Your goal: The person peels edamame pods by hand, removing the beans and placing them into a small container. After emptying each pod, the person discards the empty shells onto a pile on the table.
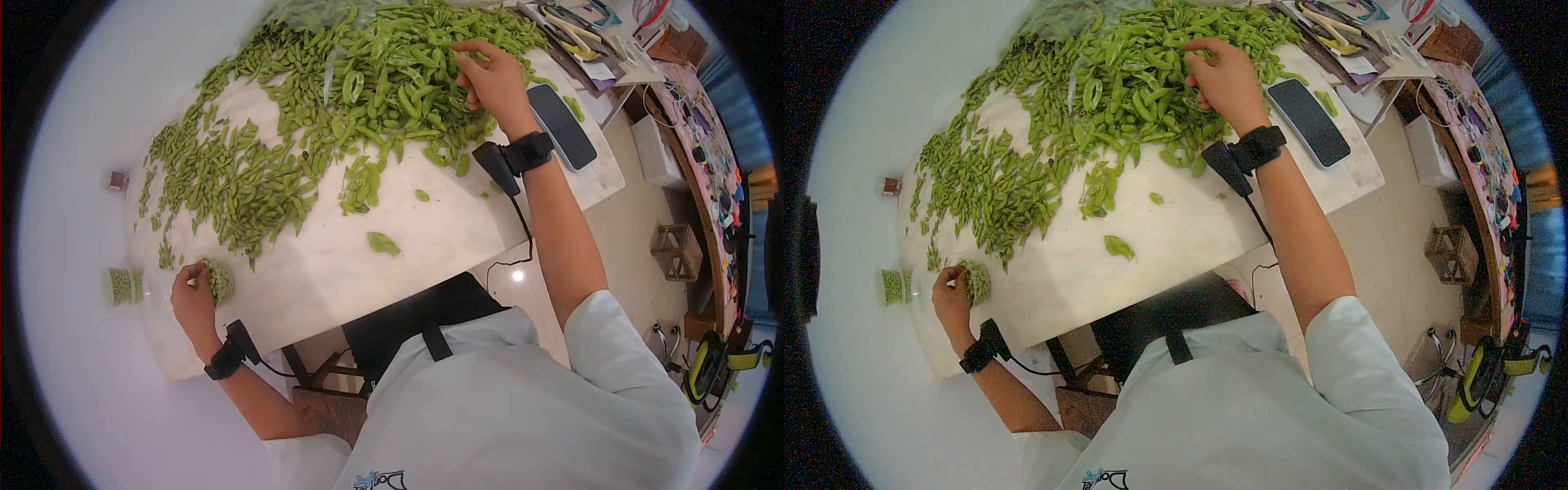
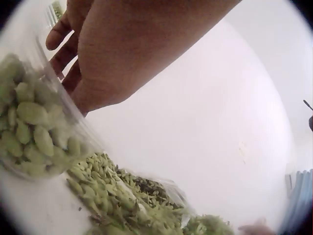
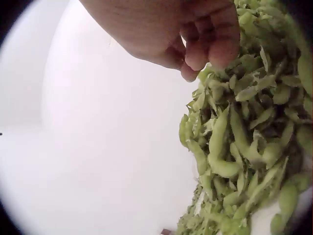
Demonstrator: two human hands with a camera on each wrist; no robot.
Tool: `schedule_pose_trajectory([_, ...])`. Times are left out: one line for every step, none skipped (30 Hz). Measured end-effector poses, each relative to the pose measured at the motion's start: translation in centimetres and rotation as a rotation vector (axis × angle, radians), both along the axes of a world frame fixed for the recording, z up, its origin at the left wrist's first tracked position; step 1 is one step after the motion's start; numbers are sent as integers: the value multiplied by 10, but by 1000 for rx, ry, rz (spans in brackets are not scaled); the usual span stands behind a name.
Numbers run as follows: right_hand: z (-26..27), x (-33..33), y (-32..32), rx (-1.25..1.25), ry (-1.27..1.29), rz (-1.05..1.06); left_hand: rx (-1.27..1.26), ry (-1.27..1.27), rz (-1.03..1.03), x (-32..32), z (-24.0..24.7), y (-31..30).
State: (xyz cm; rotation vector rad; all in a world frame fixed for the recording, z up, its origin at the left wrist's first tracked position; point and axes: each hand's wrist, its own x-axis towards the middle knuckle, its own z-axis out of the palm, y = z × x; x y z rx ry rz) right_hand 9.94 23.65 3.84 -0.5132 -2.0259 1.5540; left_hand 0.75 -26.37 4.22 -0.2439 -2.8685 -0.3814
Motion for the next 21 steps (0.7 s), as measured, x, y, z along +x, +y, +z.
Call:
schedule_pose_trajectory([-1,-3,0,45,-22,0,-20,31,-24,-1,-2,-5])
schedule_pose_trajectory([-2,-6,2,90,-44,0,-40,63,-49,-2,-4,-8])
schedule_pose_trajectory([-3,-9,3,135,-64,1,15,64,-17,0,0,-4])
schedule_pose_trajectory([-4,-12,3,184,-119,6,71,66,16,5,6,4])
schedule_pose_trajectory([-5,-14,4,234,-174,11,127,68,48,10,11,13])
schedule_pose_trajectory([-5,-15,4,283,-231,15,167,101,29,13,15,19])
schedule_pose_trajectory([-5,-16,4,301,-231,5,208,133,10,15,19,24])
schedule_pose_trajectory([-5,-17,3,318,-231,-4,248,165,-9,18,22,31])
schedule_pose_trajectory([-5,-18,3,336,-230,-13,275,153,-36,21,26,40])
schedule_pose_trajectory([-6,-19,4,322,-241,-6,302,142,-62,24,29,51])
schedule_pose_trajectory([-9,-21,7,308,-251,4,329,131,-86,27,32,62])
schedule_pose_trajectory([-10,-21,9,294,-261,11,351,124,-127,30,34,72])
schedule_pose_trajectory([-9,-20,9,251,-243,39,374,117,-170,32,36,84])
schedule_pose_trajectory([-8,-18,10,209,-224,65,398,109,-214,33,37,95])
schedule_pose_trajectory([-5,-15,11,167,-206,89,440,82,-246,35,37,106])
schedule_pose_trajectory([-3,-12,12,192,-182,48,482,56,-278,37,37,118])
schedule_pose_trajectory([-1,-10,14,216,-156,8,524,30,-308,38,36,130])
schedule_pose_trajectory([2,-8,15,240,-131,-31,572,-18,-356,38,33,141])
schedule_pose_trajectory([4,-7,17,232,-81,-44,619,-66,-404,36,29,152])
schedule_pose_trajectory([6,-6,18,221,-32,-56,664,-116,-451,35,25,163])
schedule_pose_trajectory([5,-5,18,209,14,-70,647,-155,-467,37,25,173])
